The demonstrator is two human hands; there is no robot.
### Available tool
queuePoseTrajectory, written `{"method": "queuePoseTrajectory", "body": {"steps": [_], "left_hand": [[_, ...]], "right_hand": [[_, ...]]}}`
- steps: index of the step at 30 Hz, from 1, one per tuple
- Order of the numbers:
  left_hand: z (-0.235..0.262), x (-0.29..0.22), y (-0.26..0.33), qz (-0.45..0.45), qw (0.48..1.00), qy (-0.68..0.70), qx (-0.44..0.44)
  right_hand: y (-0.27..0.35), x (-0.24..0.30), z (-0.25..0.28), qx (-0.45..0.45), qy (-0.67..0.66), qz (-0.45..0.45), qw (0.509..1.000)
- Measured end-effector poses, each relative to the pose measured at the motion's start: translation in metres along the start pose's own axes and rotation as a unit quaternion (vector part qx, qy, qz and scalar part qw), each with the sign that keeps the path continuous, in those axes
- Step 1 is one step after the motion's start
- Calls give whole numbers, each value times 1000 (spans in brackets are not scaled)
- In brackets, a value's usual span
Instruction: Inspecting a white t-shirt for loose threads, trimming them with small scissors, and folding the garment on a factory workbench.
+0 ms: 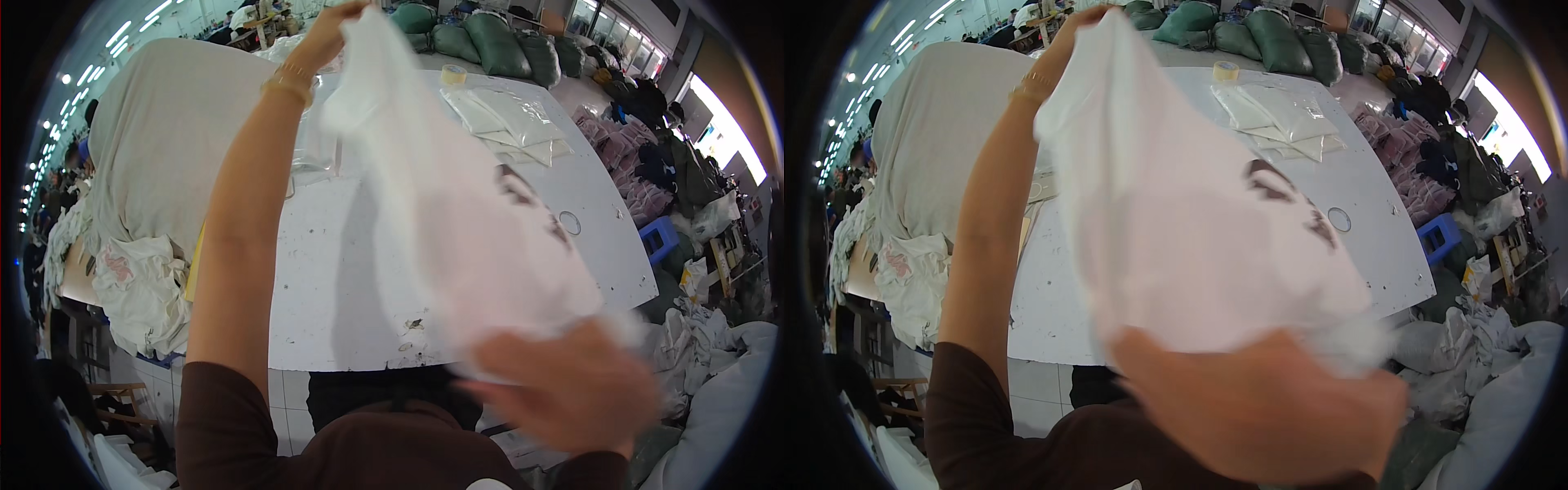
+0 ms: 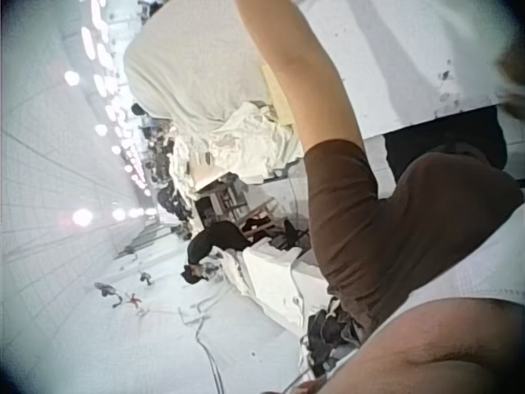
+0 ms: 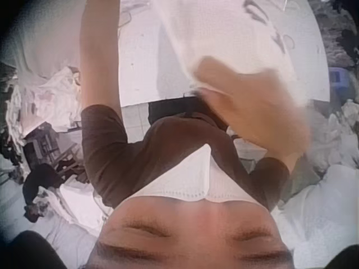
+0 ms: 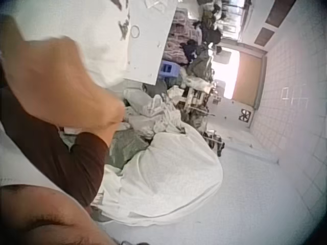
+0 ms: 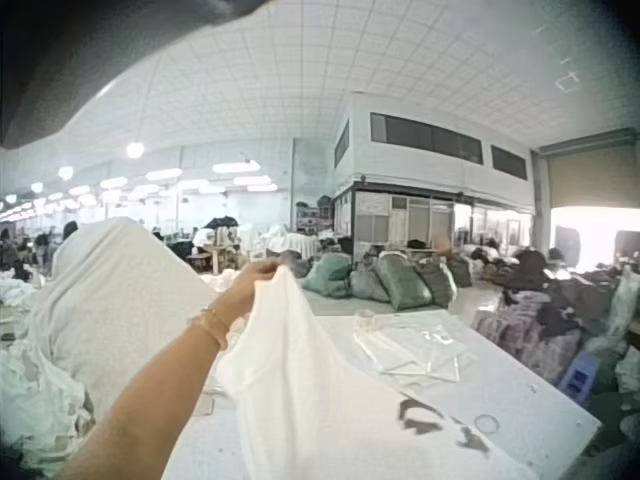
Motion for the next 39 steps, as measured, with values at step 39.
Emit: {"method": "queuePoseTrajectory", "body": {"steps": [39], "left_hand": [[68, 62, 564, 624, 690, -367, -13]], "right_hand": [[217, -155, -333, 256, -332, -501, 757]]}}
Point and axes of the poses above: each hand's wrist, its own y-axis away from the middle knuckle, its own z-axis out of the back of the hand, x = y × z, the point moved 9 cm from there along -y, towards the middle knuckle, and after that the axes turned 2 degrees about y, right-handed, at the moved point
